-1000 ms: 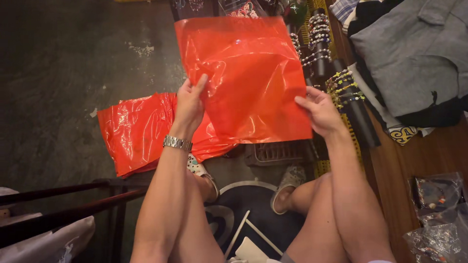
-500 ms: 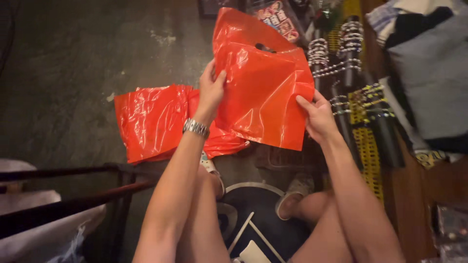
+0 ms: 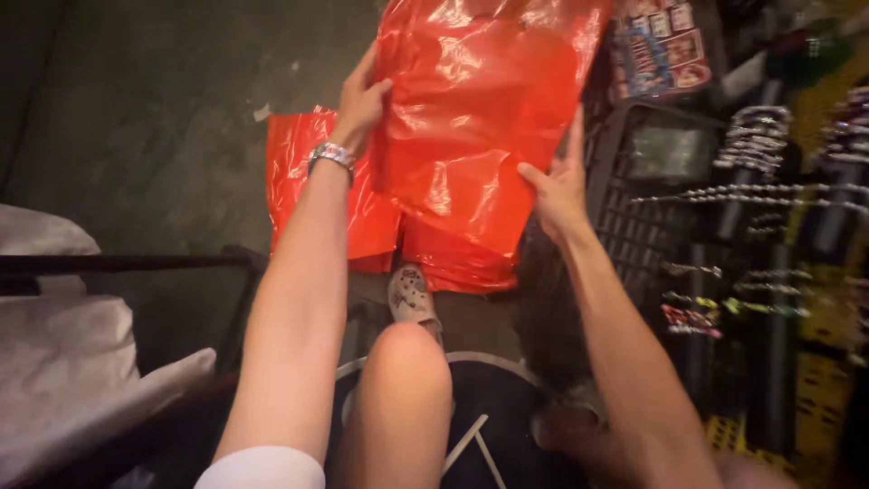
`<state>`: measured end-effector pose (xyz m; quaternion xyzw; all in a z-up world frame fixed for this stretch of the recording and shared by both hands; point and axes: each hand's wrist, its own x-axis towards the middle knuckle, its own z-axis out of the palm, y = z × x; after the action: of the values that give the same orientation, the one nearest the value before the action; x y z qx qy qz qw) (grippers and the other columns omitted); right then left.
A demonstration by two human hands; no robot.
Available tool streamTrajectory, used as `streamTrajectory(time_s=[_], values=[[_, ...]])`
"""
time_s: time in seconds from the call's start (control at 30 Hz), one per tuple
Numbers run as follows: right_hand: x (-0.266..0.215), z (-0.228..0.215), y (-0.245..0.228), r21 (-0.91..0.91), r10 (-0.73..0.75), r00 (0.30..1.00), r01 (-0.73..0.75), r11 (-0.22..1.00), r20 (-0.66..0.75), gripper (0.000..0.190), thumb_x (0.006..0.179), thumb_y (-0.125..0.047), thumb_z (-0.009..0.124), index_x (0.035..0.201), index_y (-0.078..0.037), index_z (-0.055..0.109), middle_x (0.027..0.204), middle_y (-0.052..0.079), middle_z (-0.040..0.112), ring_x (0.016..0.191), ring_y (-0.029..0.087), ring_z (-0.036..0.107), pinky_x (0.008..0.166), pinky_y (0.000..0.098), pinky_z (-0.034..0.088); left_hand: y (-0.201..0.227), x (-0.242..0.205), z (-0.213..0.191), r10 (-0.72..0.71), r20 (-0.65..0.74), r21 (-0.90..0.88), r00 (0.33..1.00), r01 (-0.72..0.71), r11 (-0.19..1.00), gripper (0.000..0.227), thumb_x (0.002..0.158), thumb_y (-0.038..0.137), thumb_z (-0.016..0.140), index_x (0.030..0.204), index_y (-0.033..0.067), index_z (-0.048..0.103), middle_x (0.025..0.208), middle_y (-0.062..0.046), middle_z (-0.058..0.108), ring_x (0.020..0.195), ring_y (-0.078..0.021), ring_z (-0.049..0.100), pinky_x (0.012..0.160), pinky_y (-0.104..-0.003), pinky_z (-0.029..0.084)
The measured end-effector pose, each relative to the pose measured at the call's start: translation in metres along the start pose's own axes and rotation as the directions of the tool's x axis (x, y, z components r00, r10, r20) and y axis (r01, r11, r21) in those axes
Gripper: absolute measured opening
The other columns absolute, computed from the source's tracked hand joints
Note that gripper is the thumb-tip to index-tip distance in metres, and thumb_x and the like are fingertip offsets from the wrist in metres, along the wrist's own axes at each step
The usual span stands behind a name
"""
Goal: The person picks up beaded bracelets from a display rack, holds them for inspection, and places one inside a red plastic bag.
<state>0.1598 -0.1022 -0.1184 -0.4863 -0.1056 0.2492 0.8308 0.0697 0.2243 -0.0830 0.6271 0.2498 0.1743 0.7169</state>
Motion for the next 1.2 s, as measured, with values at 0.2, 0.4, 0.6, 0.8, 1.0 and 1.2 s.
streamTrajectory(time_s=[0.2, 0.4, 0.6, 0.8, 1.0, 1.2], values=[[0.025, 0.045, 0.105, -0.349, 0.157, 0.984, -0.121, 0.929, 0.078, 0.120, 0.092, 0.023, 0.073, 0.172, -0.044, 0.014, 0.189, 0.016, 0.000, 0.068, 0.003, 0.046, 0.059, 0.0194, 0.056, -0.089, 0.004, -0.112, -0.194, -0.206, 0.114, 0.959, 0.220, 0.969, 0.069, 0.106, -0.004, 0.050, 0.168, 0.0251, 0.038, 0.176, -0.006, 0.044, 0.131, -0.0136, 0.073, 0.085, -0.021, 0.070], [0.013, 0.082, 0.192, -0.310, 0.347, 0.934, -0.307, 0.900, 0.081, 0.119, 0.098, 0.017, 0.070, 0.174, -0.048, 0.008, 0.137, 0.021, 0.074, 0.113, 0.031, 0.079, 0.087, 0.0399, 0.074, -0.228, 0.003, -0.241, -0.005, -0.317, 0.536, 0.948, 0.184, 0.824, 0.066, 0.101, 0.008, 0.070, 0.163, 0.0243, 0.055, 0.170, -0.006, 0.049, 0.159, -0.0275, 0.040, 0.134, -0.042, 0.030], [-0.005, 0.083, 0.276, -0.465, 0.462, 0.881, -0.368, 0.805, 0.102, 0.127, 0.097, 0.011, 0.073, 0.172, -0.052, -0.007, 0.135, 0.021, 0.074, 0.109, 0.031, 0.081, 0.079, 0.0387, 0.073, -0.288, -0.016, -0.281, -0.082, -0.504, 0.555, 0.860, 0.395, 0.732, 0.062, 0.103, 0.014, 0.066, 0.162, 0.0277, 0.056, 0.163, -0.015, 0.057, 0.155, -0.0363, 0.047, 0.133, -0.049, 0.031], [-0.011, 0.093, 0.267, -0.881, 0.505, 0.856, -0.150, 0.448, 0.112, 0.119, 0.090, -0.017, 0.088, 0.177, -0.043, 0.011, 0.107, 0.019, 0.079, 0.095, 0.035, 0.081, 0.074, 0.0487, 0.069, -0.290, -0.029, -0.256, -0.208, -0.720, 0.426, 0.662, 0.658, 0.621, 0.075, 0.101, 0.016, 0.062, 0.170, 0.0377, 0.040, 0.170, -0.007, 0.051, 0.155, -0.0299, 0.050, 0.130, -0.048, 0.038], [-0.008, 0.094, 0.245, -0.980, 0.564, 0.824, -0.058, 0.191, 0.061, 0.101, 0.096, -0.046, 0.081, 0.176, -0.042, 0.019, 0.093, 0.012, 0.081, 0.103, 0.038, 0.080, 0.095, 0.0572, 0.061, -0.300, -0.019, -0.245, -0.218, -0.795, 0.413, 0.567, 0.768, 0.489, 0.068, 0.104, 0.033, 0.060, 0.169, 0.0357, 0.039, 0.157, -0.009, 0.056, 0.147, -0.0350, 0.055, 0.118, -0.057, 0.045], [-0.008, 0.086, 0.192, -0.976, 0.533, 0.843, -0.059, 0.212, 0.065, 0.095, 0.101, -0.049, 0.075, 0.177, -0.035, 0.021, 0.091, 0.013, 0.081, 0.098, 0.039, 0.080, 0.087, 0.0552, 0.061, -0.246, -0.003, -0.180, 0.121, -0.771, 0.594, 0.625, 0.638, 0.489, 0.064, 0.101, 0.036, 0.071, 0.159, 0.0183, 0.054, 0.149, -0.012, 0.060, 0.138, -0.0383, 0.057, 0.112, -0.056, 0.051]])
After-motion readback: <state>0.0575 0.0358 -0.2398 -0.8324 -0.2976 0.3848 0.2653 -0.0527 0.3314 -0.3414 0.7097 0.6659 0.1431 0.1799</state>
